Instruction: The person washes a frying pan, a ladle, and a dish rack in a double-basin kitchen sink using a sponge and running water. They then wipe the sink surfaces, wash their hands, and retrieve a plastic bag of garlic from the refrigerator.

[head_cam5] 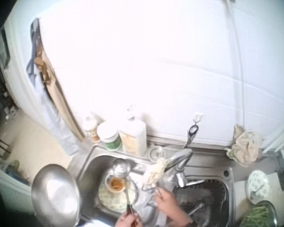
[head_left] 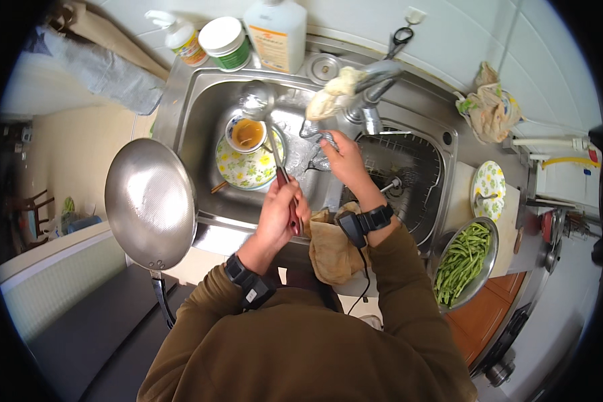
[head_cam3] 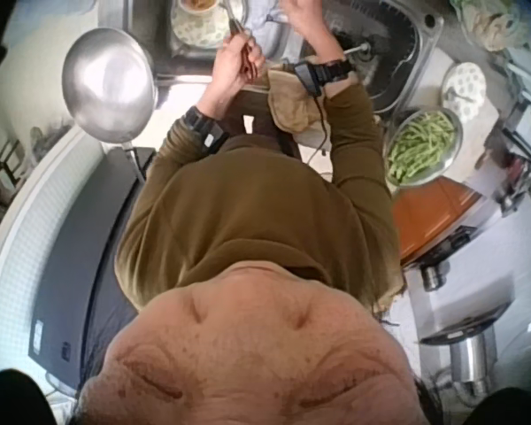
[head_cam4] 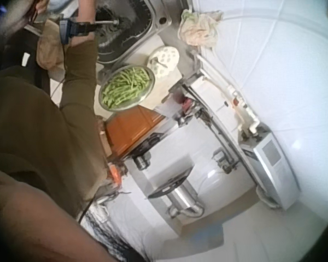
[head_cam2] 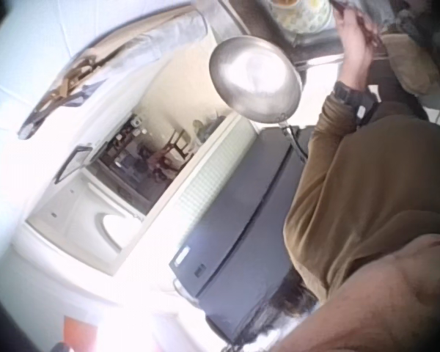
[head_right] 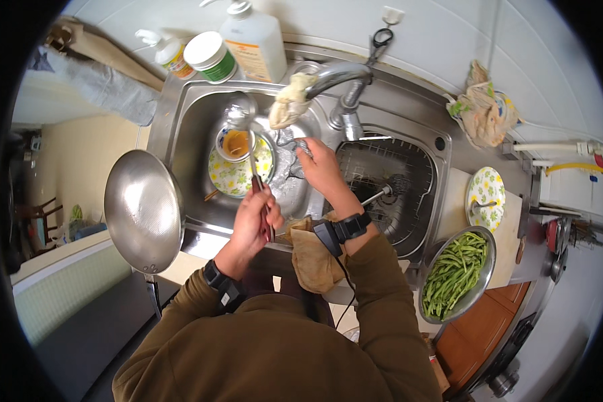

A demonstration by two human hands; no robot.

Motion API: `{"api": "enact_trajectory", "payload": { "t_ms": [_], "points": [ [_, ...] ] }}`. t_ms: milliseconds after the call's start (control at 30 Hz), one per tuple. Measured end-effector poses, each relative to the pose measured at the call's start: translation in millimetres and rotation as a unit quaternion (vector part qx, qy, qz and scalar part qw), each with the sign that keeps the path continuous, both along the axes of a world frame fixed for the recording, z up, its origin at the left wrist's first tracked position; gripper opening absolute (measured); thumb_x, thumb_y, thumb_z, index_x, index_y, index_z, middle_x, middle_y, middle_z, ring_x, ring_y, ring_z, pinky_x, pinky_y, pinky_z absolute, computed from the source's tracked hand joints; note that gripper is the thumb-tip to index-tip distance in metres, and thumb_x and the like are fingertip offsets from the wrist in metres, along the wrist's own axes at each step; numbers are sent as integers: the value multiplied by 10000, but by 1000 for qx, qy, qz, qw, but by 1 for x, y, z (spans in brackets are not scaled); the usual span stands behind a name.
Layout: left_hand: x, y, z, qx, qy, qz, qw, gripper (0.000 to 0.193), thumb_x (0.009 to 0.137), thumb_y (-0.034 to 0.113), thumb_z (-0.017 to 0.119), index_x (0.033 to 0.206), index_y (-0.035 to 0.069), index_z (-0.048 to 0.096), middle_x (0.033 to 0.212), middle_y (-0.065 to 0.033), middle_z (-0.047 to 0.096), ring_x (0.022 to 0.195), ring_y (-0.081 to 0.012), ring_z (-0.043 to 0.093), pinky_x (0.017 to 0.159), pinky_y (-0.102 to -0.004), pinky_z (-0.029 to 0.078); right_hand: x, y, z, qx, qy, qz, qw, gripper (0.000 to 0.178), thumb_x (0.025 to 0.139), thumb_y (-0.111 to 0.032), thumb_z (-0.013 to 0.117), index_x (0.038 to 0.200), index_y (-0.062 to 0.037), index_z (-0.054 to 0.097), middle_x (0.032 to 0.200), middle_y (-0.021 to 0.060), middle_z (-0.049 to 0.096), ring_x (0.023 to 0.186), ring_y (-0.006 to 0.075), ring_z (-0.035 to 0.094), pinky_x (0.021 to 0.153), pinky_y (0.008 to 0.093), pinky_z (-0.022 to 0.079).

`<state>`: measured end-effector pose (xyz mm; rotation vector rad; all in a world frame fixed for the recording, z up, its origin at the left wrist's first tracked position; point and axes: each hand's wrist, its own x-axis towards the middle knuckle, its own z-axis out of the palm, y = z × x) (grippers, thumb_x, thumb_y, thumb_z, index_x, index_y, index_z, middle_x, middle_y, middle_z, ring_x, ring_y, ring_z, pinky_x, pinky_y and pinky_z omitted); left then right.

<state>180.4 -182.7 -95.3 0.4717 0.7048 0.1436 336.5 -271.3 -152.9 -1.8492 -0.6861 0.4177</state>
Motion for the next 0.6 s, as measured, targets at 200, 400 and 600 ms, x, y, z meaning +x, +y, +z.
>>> {"api": "enact_trajectory", "payload": {
  "t_ms": [200, 400, 600],
  "points": [
    [83, 21, -3, 5, -122, 76, 990, 147, 931, 164, 478, 856, 39, 497, 720, -51, 538, 659, -166, 535, 633, -299, 476, -21, -60, -1, 38, 161, -165, 972, 184, 912, -123, 535, 1032, 8, 580, 804, 15, 606, 740, 74, 501, 674, 242, 431],
    [133, 36, -32, 16, -76, 131, 988, 212, 939, 216, 503, 931, 5, 493, 851, -113, 566, 772, -230, 566, 707, -337, 505, -49, -112, -10, -1, 126, -154, 980, 220, 855, -124, 564, 1044, -10, 565, 771, 70, 593, 664, 143, 519, 601, 282, 436],
    [128, 25, -38, 79, -21, 87, 993, 124, 903, 127, 543, 827, 35, 510, 716, -61, 546, 675, -187, 539, 669, -307, 482, -26, -148, -20, -111, 190, -346, 912, 384, 800, -169, 597, 1149, -45, 496, 965, 189, 625, 852, 281, 622, 763, 352, 479]
  ]
}}
